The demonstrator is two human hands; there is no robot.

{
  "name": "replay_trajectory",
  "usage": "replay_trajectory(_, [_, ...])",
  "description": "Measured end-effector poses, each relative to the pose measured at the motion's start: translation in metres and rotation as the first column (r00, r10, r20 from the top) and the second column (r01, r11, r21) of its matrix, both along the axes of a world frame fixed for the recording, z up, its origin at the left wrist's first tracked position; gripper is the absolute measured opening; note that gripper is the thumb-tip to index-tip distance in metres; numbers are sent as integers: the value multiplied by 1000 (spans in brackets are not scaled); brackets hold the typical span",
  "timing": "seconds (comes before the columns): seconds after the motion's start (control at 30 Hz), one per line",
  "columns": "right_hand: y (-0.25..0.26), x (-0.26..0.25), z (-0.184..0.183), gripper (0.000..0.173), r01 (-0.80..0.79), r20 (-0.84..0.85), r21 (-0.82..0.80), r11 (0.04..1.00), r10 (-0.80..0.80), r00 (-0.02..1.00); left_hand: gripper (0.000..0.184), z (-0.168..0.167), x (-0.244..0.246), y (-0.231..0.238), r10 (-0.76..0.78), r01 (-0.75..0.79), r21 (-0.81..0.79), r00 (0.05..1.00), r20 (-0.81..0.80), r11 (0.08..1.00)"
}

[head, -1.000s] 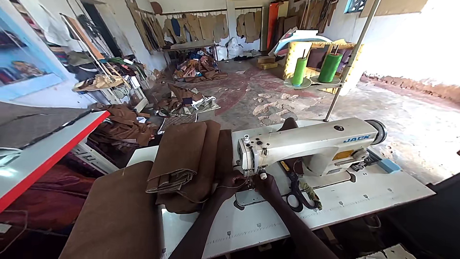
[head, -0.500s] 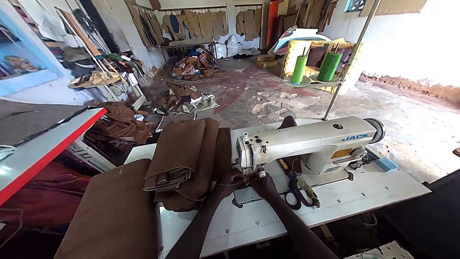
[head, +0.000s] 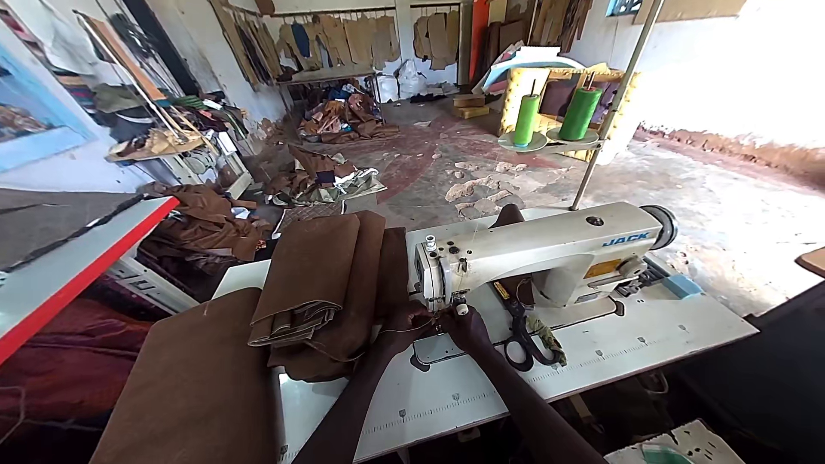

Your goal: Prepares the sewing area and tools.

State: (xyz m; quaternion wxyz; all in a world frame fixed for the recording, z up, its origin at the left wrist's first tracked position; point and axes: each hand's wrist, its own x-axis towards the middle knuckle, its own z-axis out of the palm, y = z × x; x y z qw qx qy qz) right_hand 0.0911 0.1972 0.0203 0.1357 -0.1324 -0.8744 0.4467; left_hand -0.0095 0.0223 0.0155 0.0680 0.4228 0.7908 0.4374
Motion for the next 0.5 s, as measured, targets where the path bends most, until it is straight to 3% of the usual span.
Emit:
replay_trajectory(0.23, [6, 6, 5, 24, -77, -29, -252, 965, 72, 997, 11, 3, 0, 2, 16, -16, -1, 1000, -20, 1000])
replay_trajectory(0.5, [8, 5, 6, 15, -141, -19, -220, 965, 140, 990, 12, 9, 3, 2, 22, -23, -14, 999, -38, 1000])
